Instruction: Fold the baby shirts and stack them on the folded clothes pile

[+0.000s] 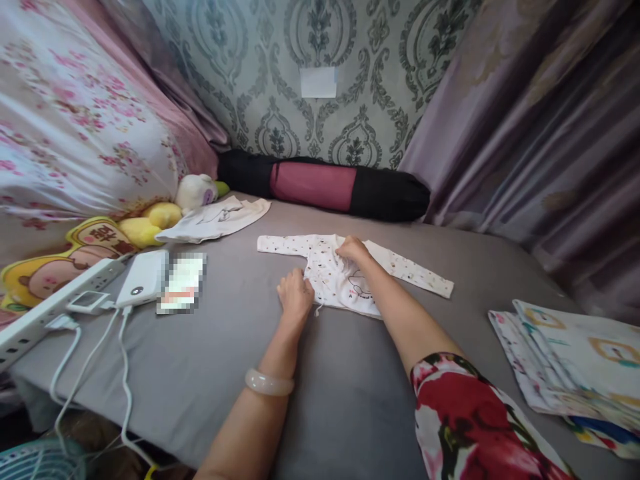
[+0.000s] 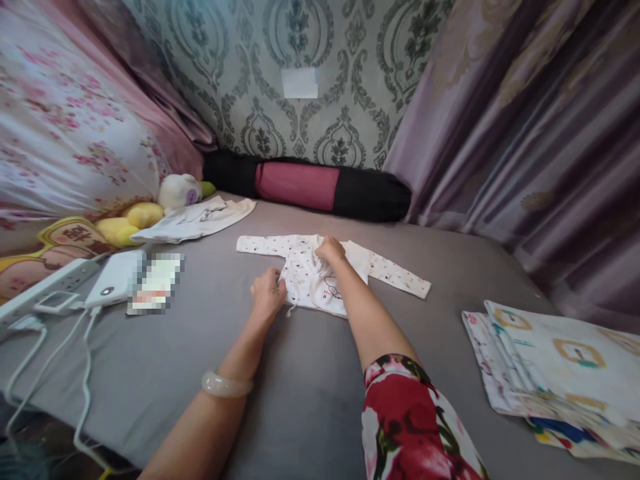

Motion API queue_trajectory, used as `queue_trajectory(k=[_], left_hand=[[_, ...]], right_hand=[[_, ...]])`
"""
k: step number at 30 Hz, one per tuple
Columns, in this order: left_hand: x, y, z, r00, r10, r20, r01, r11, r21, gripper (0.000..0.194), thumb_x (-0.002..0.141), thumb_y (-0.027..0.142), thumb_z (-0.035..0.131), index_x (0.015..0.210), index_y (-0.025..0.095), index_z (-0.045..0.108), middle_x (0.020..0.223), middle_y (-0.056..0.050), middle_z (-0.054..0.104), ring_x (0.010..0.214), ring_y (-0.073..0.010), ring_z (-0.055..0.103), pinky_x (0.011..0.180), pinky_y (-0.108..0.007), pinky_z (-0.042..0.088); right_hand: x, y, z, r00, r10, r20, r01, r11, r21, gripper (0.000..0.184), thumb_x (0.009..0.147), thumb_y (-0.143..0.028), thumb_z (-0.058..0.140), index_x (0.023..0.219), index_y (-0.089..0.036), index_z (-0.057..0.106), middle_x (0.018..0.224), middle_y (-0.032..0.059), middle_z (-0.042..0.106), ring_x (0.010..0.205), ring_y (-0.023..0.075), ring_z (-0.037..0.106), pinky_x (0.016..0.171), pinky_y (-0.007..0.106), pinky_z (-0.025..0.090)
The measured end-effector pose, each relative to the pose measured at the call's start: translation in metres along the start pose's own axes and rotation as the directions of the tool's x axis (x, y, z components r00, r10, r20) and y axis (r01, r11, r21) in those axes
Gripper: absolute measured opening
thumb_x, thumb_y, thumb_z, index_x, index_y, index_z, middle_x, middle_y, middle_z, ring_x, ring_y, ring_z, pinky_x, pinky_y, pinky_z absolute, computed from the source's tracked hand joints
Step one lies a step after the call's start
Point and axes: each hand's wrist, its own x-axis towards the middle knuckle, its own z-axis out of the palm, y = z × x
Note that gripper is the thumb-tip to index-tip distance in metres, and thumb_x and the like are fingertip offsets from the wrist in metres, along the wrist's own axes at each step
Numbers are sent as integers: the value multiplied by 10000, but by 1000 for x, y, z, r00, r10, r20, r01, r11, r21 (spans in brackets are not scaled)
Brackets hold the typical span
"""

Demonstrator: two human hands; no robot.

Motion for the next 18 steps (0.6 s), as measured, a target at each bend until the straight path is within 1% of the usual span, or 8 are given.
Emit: queue_trajectory(k=[2, 4, 6, 8, 10, 12, 15, 18], left_hand=[[0, 1, -2, 1000, -7, 1, 7, 1000, 5, 317, 895, 192, 413, 1171, 180, 570, 1104, -123, 650, 1070, -279, 559, 861, -382, 398], [-1, 4, -5, 1000, -18, -20, 18, 1000, 19, 334, 868, 167, 431, 1169, 176, 576, 1110, -138, 629, 1081, -293, 539, 866, -390, 394], [-1, 7, -6, 998, -24, -65, 26, 999, 30, 353, 834, 145, 463, 1161, 176, 591, 1132, -150, 593, 1097, -309, 511, 875, -401, 387], [-1, 11, -5, 993, 5, -114, -4, 1000, 8, 362, 817, 138, 488, 1154, 194, 609, 1153, -144, 557, 1098, -307, 491, 885, -405, 378], [-1, 14, -2, 985, 63, -164, -71, 996, -45, 310, 845, 189, 503, 1124, 222, 635, 1169, -125, 535, 1094, -291, 477, 902, -406, 369], [-2, 17, 2, 975, 112, -190, -131, 987, -93, 232, 885, 309, 517, 1039, 234, 674, 1166, -112, 527, 1098, -284, 464, 921, -416, 360], [-5, 22, 10, 975, 160, -151, -178, 977, -115, 299, 883, 468, 539, 877, 222, 709, 1125, -109, 535, 1093, -291, 456, 928, -434, 358], [-9, 26, 13, 972, 212, -100, -222, 970, -103, 312, 868, 491, 564, 835, 221, 717, 1105, -104, 543, 1076, -285, 458, 914, -429, 362]], right_hand=[[3, -1, 1, 1000, 3, 14, -3, 1000, -18, 344, 670, -163, 653, 1004, -116, 717, 926, 159, 715, 864, 247, 669, 668, 260, 466], [6, 2, 3, 1000, 21, -5, -21, 1000, -9, 341, 664, -156, 654, 996, -119, 720, 918, 152, 715, 861, 241, 669, 662, 251, 463], [9, 8, 4, 1000, 13, -21, -12, 1000, 21, 284, 687, -186, 653, 955, -137, 732, 876, 122, 716, 838, 218, 665, 649, 234, 451], [12, 16, 5, 999, -45, -27, 46, 997, 55, 211, 749, -245, 626, 896, -149, 742, 808, 83, 710, 787, 189, 655, 625, 219, 432], [15, 25, 3, 993, -107, -41, 109, 991, 73, 232, 822, -285, 561, 870, -154, 746, 775, 53, 702, 748, 166, 640, 613, 211, 418], [15, 33, -2, 989, -141, -48, 145, 987, 74, 244, 848, -272, 533, 884, -159, 747, 780, 28, 704, 727, 148, 626, 618, 202, 413], [12, 43, -10, 981, -194, 5, 193, 979, 65, 198, 800, -193, 591, 920, -175, 747, 827, 6, 717, 715, 134, 617, 625, 187, 415], [8, 48, -13, 955, -286, 81, 288, 958, -4, 280, 764, -96, 601, 997, -183, 731, 963, 30, 719, 786, 135, 622, 660, 178, 423]])
